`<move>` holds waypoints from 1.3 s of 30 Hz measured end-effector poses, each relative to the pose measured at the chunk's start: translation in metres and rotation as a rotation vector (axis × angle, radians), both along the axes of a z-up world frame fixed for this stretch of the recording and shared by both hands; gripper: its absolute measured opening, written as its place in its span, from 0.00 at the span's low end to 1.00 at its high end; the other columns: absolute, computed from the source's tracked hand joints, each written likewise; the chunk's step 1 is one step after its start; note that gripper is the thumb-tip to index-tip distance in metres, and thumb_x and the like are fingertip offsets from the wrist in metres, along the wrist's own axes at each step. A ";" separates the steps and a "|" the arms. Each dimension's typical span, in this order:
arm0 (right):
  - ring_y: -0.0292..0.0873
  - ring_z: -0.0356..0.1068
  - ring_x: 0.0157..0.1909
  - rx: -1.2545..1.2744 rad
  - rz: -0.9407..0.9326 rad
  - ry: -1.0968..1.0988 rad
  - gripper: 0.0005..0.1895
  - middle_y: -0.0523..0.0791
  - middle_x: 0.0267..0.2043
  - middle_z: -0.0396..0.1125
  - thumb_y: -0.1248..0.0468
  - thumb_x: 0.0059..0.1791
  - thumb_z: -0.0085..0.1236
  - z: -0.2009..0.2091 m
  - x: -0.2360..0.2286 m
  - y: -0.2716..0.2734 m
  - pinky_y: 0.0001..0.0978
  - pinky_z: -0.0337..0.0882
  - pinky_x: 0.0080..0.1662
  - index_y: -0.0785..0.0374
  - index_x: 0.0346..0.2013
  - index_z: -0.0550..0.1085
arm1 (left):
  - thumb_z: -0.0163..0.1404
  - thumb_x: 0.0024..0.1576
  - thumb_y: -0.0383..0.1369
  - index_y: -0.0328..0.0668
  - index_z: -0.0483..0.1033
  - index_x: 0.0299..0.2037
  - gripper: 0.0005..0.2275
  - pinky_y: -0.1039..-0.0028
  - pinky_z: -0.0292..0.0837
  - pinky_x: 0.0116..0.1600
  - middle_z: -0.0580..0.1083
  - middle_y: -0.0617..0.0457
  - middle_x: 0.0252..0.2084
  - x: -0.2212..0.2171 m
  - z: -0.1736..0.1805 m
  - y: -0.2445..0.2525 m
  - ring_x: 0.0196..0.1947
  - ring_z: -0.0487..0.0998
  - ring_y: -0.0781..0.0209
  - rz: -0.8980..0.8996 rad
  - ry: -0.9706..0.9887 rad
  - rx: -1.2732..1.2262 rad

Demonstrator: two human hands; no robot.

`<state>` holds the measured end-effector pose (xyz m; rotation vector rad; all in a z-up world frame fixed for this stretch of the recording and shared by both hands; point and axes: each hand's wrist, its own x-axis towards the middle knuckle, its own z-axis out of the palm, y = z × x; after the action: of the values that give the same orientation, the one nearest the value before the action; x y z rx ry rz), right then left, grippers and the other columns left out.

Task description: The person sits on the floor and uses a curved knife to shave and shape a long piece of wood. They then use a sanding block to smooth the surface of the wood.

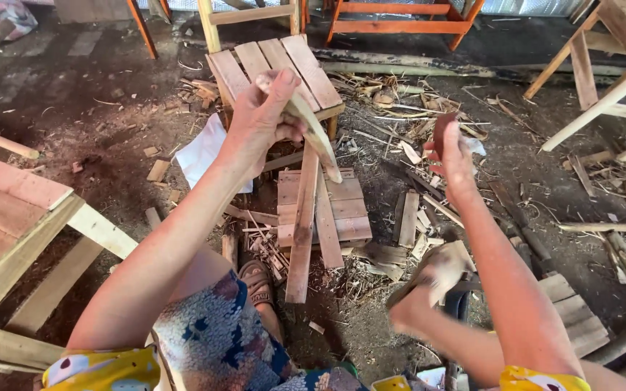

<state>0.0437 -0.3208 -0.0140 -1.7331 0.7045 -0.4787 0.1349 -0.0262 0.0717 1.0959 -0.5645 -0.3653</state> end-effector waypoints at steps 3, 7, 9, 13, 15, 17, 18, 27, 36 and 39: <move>0.31 0.63 0.39 0.041 0.072 -0.086 0.29 0.38 0.40 0.67 0.35 0.45 0.30 -0.001 0.020 0.009 0.23 0.68 0.39 0.53 0.39 0.67 | 0.51 0.51 0.43 0.44 0.64 0.44 0.17 0.80 0.75 0.31 0.73 0.52 0.28 0.013 0.000 -0.012 0.23 0.75 0.65 0.018 -0.034 0.012; 0.39 0.64 0.47 0.121 0.160 -0.005 0.27 0.42 0.45 0.67 0.43 0.48 0.37 0.007 0.028 0.032 0.29 0.69 0.45 0.56 0.53 0.66 | 0.47 0.59 0.37 0.33 0.68 0.45 0.13 0.78 0.82 0.31 0.74 0.48 0.29 0.030 -0.006 -0.015 0.24 0.79 0.61 0.121 -0.462 0.027; 0.35 0.64 0.40 0.205 0.202 -0.009 0.25 0.40 0.43 0.68 0.46 0.47 0.44 0.001 0.035 0.033 0.24 0.68 0.38 0.54 0.53 0.67 | 0.49 0.59 0.38 0.42 0.75 0.28 0.11 0.89 0.69 0.30 0.76 0.55 0.26 0.029 -0.002 -0.017 0.23 0.78 0.72 0.282 -0.605 0.069; 0.33 0.63 0.37 0.365 0.202 -0.069 0.25 0.42 0.42 0.69 0.52 0.47 0.48 -0.014 0.051 0.031 0.22 0.65 0.38 0.57 0.56 0.67 | 0.55 0.51 0.36 0.39 0.77 0.38 0.10 0.85 0.71 0.34 0.77 0.55 0.35 0.041 -0.005 -0.035 0.30 0.75 0.71 0.336 -0.301 -0.124; 0.33 0.62 0.38 0.398 0.179 -0.183 0.25 0.41 0.41 0.70 0.48 0.43 0.52 -0.034 0.060 0.029 0.22 0.67 0.39 0.58 0.51 0.71 | 0.56 0.53 0.38 0.41 0.71 0.49 0.17 0.75 0.73 0.40 0.77 0.50 0.31 0.043 -0.005 -0.043 0.31 0.75 0.67 0.245 -0.302 -0.235; 0.33 0.64 0.45 0.353 0.163 -0.209 0.22 0.41 0.52 0.67 0.47 0.41 0.55 -0.044 0.069 0.035 0.21 0.67 0.38 0.55 0.43 0.74 | 0.56 0.52 0.36 0.40 0.73 0.44 0.13 0.76 0.72 0.41 0.76 0.50 0.31 0.039 0.000 -0.053 0.32 0.76 0.65 0.309 -0.303 -0.297; 0.33 0.65 0.51 0.302 0.146 -0.236 0.18 0.42 0.62 0.63 0.46 0.39 0.57 -0.049 0.073 0.036 0.19 0.67 0.38 0.52 0.36 0.76 | 0.57 0.52 0.34 0.39 0.76 0.38 0.09 0.78 0.72 0.41 0.76 0.50 0.31 0.037 0.002 -0.060 0.32 0.77 0.64 0.372 -0.305 -0.365; 0.39 0.61 0.47 0.105 0.243 -0.324 0.25 0.47 0.46 0.68 0.43 0.49 0.50 -0.110 0.096 0.029 0.29 0.68 0.42 0.53 0.55 0.69 | 0.55 0.55 0.36 0.45 0.76 0.40 0.07 0.74 0.70 0.48 0.77 0.50 0.31 0.035 0.010 -0.077 0.32 0.76 0.67 0.436 -0.407 -0.175; 0.41 0.65 0.51 -0.517 0.146 -0.867 0.25 0.50 0.54 0.66 0.43 0.49 0.46 0.016 0.115 0.148 0.30 0.55 0.53 0.53 0.52 0.71 | 0.51 0.56 0.35 0.41 0.75 0.39 0.07 0.68 0.70 0.51 0.76 0.44 0.35 0.063 -0.002 -0.062 0.37 0.77 0.58 0.434 -0.467 -0.293; 0.39 0.65 0.50 -0.692 0.051 -0.842 0.21 0.45 0.57 0.65 0.46 0.49 0.47 -0.004 0.132 0.155 0.28 0.56 0.52 0.51 0.51 0.72 | 0.49 0.57 0.35 0.37 0.74 0.40 0.09 0.70 0.73 0.47 0.76 0.43 0.35 0.071 -0.012 -0.044 0.38 0.79 0.57 0.483 -0.482 -0.263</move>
<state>0.1761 -0.1658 -0.0176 -1.9097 -0.1445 -1.4238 0.2058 -0.0701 0.0600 1.0259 -0.7222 0.3965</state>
